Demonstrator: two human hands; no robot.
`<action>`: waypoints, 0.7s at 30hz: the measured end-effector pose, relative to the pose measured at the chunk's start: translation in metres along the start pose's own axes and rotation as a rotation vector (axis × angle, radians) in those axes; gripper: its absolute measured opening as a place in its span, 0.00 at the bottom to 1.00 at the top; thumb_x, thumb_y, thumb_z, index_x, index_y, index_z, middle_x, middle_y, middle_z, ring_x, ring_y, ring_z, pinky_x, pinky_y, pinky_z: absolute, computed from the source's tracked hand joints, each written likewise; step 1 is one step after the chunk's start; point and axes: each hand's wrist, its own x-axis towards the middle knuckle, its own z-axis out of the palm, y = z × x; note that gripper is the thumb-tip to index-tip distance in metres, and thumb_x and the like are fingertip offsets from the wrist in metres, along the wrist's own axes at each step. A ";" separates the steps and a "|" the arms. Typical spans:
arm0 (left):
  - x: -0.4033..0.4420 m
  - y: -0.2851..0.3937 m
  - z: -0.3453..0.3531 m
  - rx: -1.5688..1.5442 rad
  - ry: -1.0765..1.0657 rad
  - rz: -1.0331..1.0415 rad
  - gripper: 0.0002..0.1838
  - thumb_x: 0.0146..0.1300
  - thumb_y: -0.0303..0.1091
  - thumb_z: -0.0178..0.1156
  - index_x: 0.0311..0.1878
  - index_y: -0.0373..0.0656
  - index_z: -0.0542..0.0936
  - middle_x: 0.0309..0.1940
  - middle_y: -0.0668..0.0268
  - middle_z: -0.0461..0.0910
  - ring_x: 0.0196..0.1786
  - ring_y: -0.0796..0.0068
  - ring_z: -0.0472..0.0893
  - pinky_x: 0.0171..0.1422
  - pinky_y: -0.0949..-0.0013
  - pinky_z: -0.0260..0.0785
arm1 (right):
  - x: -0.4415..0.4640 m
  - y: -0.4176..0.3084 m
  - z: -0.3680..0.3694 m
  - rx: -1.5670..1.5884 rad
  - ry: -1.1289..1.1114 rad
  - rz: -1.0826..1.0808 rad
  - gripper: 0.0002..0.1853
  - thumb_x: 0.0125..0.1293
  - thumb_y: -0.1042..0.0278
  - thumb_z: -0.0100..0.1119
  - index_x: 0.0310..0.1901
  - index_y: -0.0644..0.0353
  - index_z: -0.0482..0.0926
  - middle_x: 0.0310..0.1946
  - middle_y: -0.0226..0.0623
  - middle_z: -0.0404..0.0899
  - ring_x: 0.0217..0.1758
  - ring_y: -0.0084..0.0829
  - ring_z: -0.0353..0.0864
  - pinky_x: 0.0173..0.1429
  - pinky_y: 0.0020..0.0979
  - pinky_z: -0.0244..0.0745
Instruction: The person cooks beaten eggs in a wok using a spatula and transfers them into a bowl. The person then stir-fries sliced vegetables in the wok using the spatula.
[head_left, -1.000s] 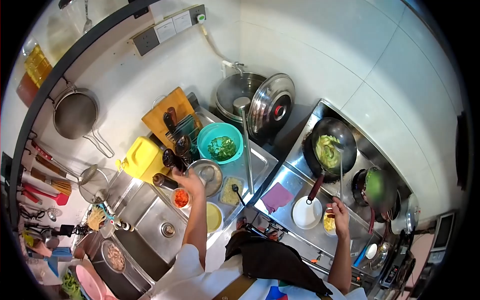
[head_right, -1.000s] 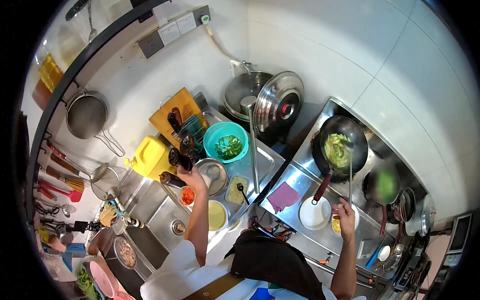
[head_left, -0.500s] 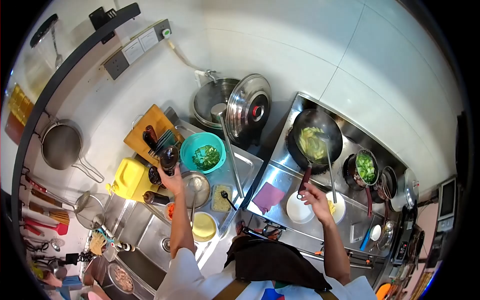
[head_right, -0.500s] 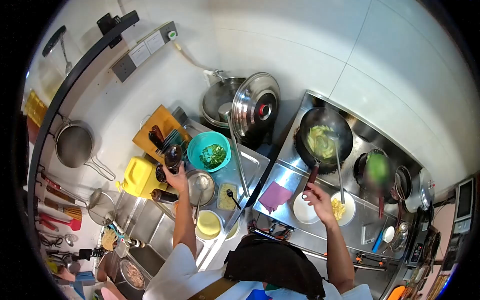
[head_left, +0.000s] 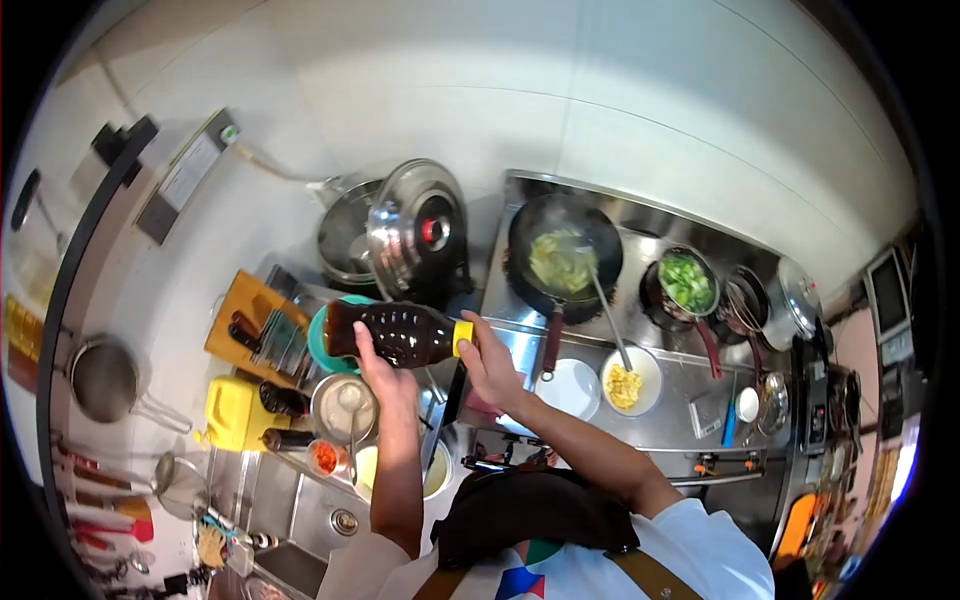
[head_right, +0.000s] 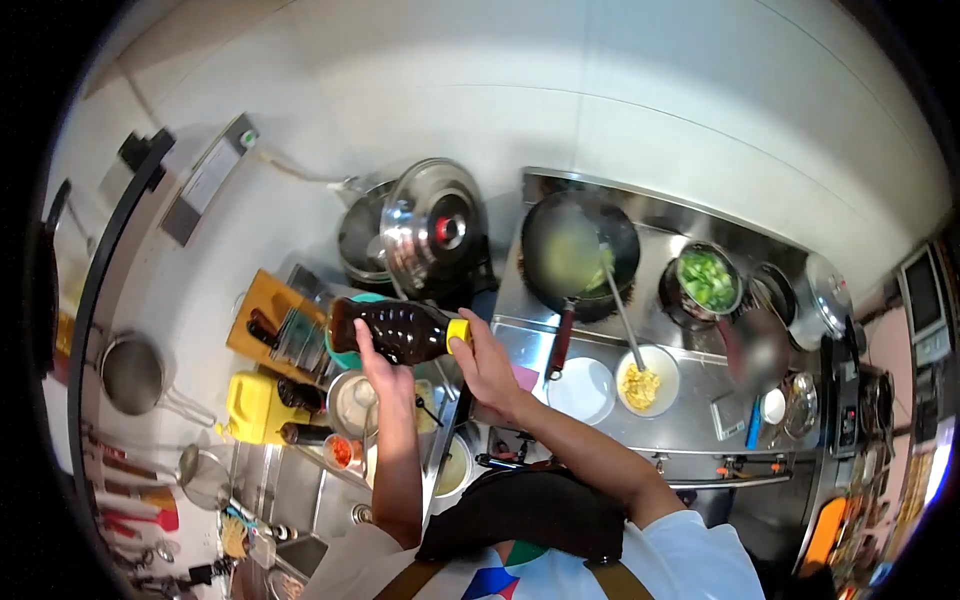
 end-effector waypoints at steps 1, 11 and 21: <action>-0.006 -0.017 0.006 0.062 0.023 -0.041 0.27 0.66 0.49 0.64 0.62 0.45 0.73 0.54 0.64 0.80 0.52 0.64 0.82 0.57 0.55 0.78 | -0.004 0.002 -0.012 -0.126 0.080 -0.056 0.25 0.73 0.61 0.50 0.66 0.64 0.64 0.53 0.56 0.74 0.53 0.54 0.77 0.56 0.44 0.71; -0.014 -0.141 0.078 0.074 -0.074 -0.413 0.21 0.66 0.44 0.65 0.56 0.41 0.78 0.52 0.61 0.82 0.52 0.63 0.83 0.58 0.56 0.78 | 0.009 0.086 -0.159 -0.111 0.611 0.101 0.14 0.75 0.62 0.46 0.55 0.61 0.73 0.33 0.48 0.80 0.33 0.49 0.81 0.39 0.41 0.75; 0.022 -0.243 0.228 0.503 -0.461 0.405 0.19 0.58 0.25 0.71 0.52 0.34 0.77 0.46 0.62 0.81 0.42 0.74 0.81 0.49 0.71 0.76 | -0.039 0.240 -0.262 -0.422 0.354 0.527 0.21 0.59 0.70 0.60 0.55 0.62 0.78 0.39 0.56 0.83 0.46 0.53 0.83 0.52 0.44 0.76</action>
